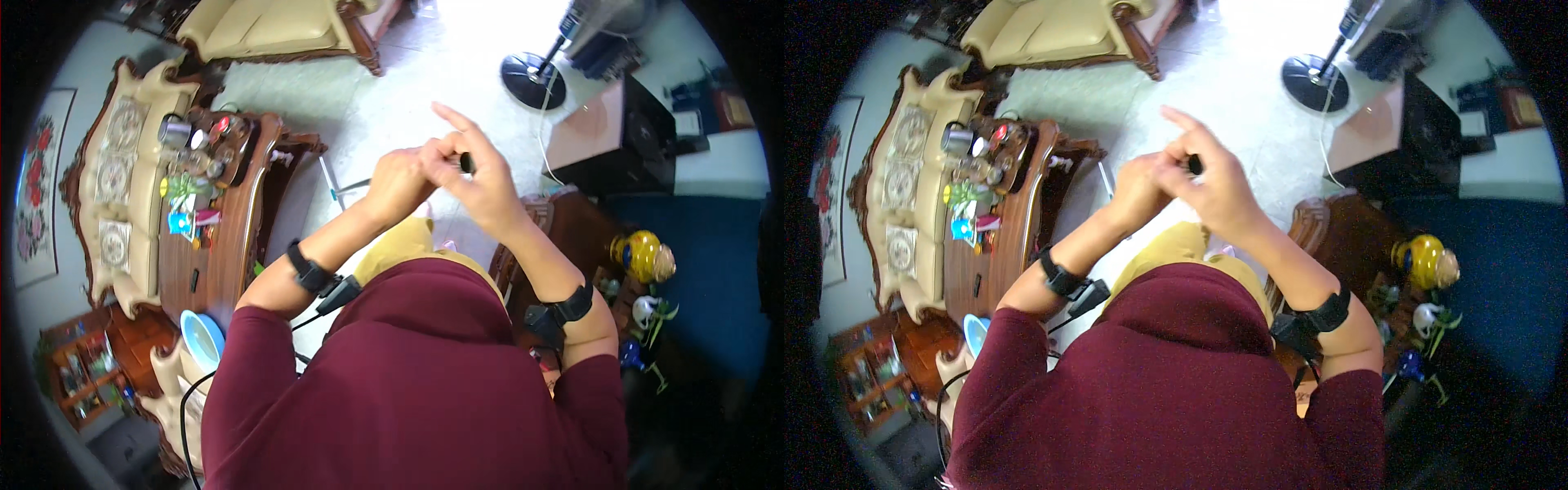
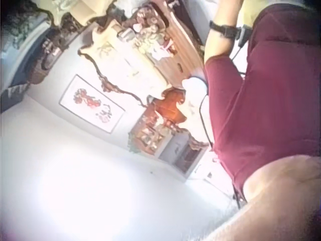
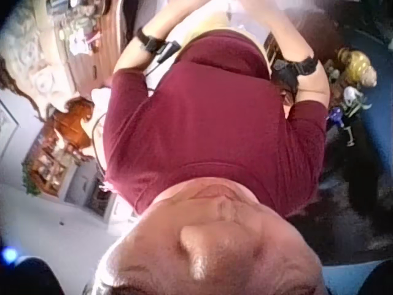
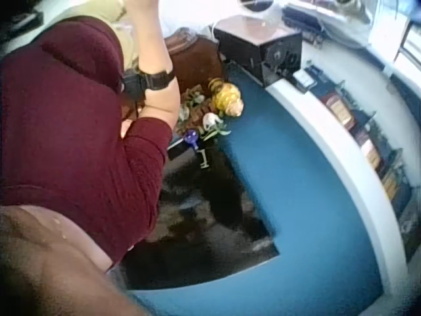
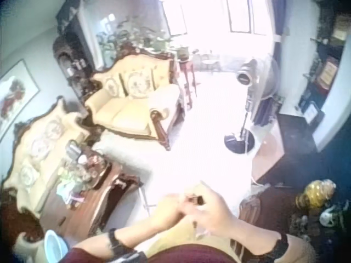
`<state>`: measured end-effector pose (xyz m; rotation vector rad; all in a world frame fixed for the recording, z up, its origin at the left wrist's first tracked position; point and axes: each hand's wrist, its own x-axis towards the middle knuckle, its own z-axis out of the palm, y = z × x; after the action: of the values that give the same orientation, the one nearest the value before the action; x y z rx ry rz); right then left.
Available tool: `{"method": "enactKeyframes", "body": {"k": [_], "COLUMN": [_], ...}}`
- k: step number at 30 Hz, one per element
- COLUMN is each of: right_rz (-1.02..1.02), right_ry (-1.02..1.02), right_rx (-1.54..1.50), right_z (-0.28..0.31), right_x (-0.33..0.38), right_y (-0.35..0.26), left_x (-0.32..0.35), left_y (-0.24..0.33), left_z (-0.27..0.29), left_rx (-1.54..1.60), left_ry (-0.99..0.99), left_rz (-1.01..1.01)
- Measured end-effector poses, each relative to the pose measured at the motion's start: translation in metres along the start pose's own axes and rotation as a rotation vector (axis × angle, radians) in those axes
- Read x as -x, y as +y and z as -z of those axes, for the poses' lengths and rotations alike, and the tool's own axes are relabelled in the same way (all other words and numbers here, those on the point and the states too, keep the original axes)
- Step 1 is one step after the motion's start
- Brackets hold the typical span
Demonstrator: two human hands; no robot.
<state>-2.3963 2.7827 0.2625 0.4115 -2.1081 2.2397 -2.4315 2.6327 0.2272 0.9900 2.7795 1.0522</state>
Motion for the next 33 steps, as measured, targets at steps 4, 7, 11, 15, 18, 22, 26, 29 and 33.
{"method": "enactKeyframes", "body": {"k": [4,7,11,15,18,22,26,29,33], "right_rz": [-0.350,-0.446,-0.406,-0.392,-0.352,-0.238,-0.138,-0.116,-0.007], "right_ry": [0.117,0.173,0.129,0.216,0.309,0.497,0.497,0.466,0.359], "right_rx": [-0.289,-0.319,-0.333,-0.298,-0.206,0.041,-0.008,0.021,0.157], "right_z": [0.004,0.013,0.020,0.047,0.087,0.124,0.166,0.177,0.167], "right_x": [-0.023,-0.045,-0.075,-0.105,-0.138,-0.179,-0.203,-0.212,-0.221], "right_y": [0.042,0.060,0.066,0.071,0.056,0.012,-0.018,-0.025,-0.037], "left_x": [0.003,0.007,0.040,0.004,-0.067,-0.159,-0.233,-0.255,-0.256], "left_y": [-0.052,-0.103,-0.215,-0.235,-0.213,-0.188,-0.169,-0.165,-0.160], "left_z": [-0.040,-0.059,-0.108,-0.130,-0.124,-0.126,-0.133,-0.131,-0.116], "left_rx": [0.204,0.234,-0.046,0.073,0.147,0.226,0.305,0.322,0.298], "left_ry": [-0.082,-0.154,-0.416,-0.449,-0.454,-0.381,-0.268,-0.217,-0.174], "left_rz": [-0.002,0.141,0.626,0.567,0.555,0.423,0.339,0.303,0.293]}}
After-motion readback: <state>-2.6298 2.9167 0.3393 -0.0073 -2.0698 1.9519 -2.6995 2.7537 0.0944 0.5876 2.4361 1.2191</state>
